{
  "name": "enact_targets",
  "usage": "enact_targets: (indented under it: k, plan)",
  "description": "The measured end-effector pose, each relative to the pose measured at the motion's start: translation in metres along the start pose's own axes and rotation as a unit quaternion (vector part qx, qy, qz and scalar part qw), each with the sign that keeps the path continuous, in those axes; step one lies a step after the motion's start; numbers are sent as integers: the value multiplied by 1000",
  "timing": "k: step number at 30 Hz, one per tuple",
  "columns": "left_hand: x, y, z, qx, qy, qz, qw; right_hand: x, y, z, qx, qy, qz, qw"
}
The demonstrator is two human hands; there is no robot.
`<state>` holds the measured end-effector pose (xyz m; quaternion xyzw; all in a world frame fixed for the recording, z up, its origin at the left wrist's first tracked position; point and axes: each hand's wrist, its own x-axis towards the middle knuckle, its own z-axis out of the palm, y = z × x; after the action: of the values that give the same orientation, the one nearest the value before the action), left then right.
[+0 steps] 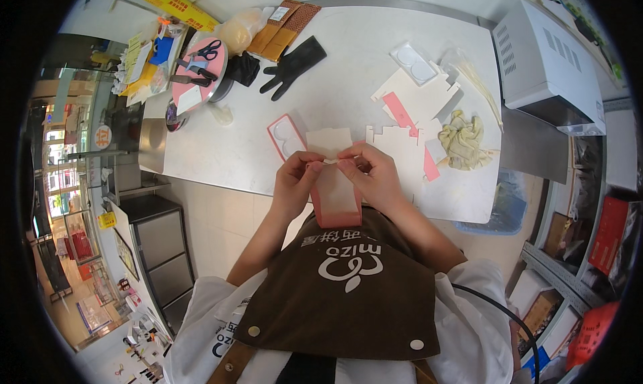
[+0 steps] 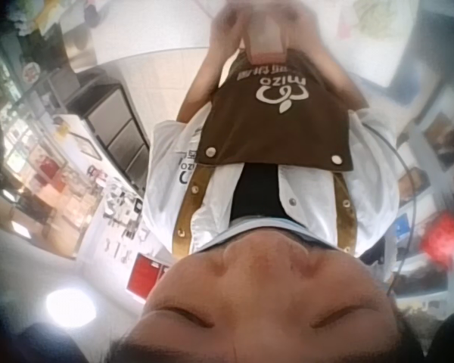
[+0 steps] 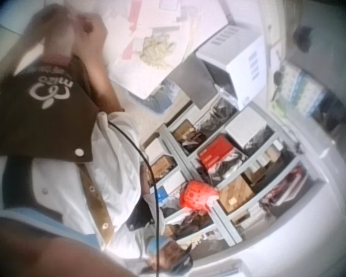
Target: The person wipes a countertop with a cloth, then folds and assembles multiple small white paper boxes with pink edges. They insert clear plastic inserts into the boxes and stack the finished units on the counter.
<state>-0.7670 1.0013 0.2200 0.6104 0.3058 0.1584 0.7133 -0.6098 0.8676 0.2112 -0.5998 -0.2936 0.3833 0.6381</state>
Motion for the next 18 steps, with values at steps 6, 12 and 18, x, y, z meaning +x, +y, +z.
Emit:
enact_targets:
  k: [6,12,18]
  plan:
    - [-2,14,10,29,20,1,999,6,-1,-12,-4,-43,4,999]
    - [-2,7,1,83,-6,-9,996,5,-2,-11,20,-57,14,998]
    - [5,8,1,118,3,-6,993,0,2,-3,25,-17,-19,999]
